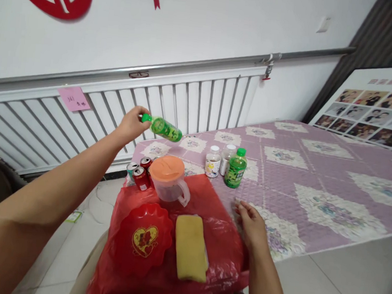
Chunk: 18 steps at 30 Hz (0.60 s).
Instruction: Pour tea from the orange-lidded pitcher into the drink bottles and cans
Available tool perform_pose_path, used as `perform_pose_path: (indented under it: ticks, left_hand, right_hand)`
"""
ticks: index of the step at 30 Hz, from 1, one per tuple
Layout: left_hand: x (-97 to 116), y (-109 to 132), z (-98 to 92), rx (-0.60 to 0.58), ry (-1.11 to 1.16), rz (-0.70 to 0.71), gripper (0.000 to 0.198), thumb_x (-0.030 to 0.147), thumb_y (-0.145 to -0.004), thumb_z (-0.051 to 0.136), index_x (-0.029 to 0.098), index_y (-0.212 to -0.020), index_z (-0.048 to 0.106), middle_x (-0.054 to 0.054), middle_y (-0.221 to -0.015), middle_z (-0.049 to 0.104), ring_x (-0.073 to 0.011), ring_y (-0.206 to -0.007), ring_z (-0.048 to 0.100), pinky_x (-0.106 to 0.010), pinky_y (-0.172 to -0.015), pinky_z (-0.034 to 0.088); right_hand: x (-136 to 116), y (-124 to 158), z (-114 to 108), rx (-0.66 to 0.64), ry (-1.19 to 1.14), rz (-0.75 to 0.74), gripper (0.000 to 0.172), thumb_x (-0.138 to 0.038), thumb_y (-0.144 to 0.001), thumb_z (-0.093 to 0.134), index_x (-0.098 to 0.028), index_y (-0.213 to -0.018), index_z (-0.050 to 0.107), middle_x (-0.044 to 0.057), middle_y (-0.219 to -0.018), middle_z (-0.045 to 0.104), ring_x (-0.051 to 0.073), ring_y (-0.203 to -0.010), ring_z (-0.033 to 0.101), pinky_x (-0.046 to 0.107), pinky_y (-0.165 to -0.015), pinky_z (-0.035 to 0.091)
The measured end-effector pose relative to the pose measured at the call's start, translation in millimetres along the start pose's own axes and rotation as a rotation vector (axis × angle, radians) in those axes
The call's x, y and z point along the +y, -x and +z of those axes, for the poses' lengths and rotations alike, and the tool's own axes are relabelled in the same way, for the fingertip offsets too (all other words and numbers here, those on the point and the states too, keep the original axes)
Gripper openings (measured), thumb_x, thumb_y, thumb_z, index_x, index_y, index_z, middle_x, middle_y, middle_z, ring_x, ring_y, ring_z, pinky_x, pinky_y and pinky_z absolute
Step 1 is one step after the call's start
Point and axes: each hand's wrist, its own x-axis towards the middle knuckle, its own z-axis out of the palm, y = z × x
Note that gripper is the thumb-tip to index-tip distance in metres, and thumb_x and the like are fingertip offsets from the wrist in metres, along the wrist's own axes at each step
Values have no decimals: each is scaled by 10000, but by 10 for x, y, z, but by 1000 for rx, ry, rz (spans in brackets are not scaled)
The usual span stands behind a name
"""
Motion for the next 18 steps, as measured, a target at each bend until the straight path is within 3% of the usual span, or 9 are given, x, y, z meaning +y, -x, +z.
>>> perform_pose_path:
  ticks: [4,7,10,13,18]
  left_hand:
    - [16,464,-676,264,381,49,317,319,-737,674,263,-1030,567,3,-1010,658,-167,-886,618,-321,-751,548]
    - [39,1014,-1112,286,522,-28,321,396,-741,711,370,-1037,589,63,-1069,666,-210,-955,620,-406,-812,569]
    - [-59,1573,-1367,269,557,-190,293,448,-729,710,461,-1006,615,97,-1082,668,-252,-1003,625,-433,-849,569]
    - [-324,2053,-1392,245,577,-315,269,445,-689,733,475,-942,646,95,-1007,683,-254,-926,639,-427,-814,568]
    - [-714,2652,-1076,129,629,-404,261,339,-720,705,381,-970,642,33,-957,678,-206,-866,640,-361,-767,542]
  right_hand:
    - [-26,88,15,57,-40,-24,501,-481,-648,743,-175,-1041,693,71,-925,735,206,-833,678,293,-663,506]
    - [-73,222,31,118,-65,-55,526,-491,-674,728,-186,-1099,672,70,-958,723,198,-864,675,294,-688,511]
    - [-126,417,52,179,-108,-69,522,-480,-690,727,-203,-1128,662,57,-988,714,179,-856,672,283,-690,511]
    - [-193,692,89,235,-184,-55,504,-453,-685,751,-209,-1118,670,43,-973,712,171,-848,672,280,-701,519]
    - [-306,1381,226,340,-138,-69,498,-473,-716,764,-224,-1138,678,44,-989,721,182,-863,678,329,-811,537]
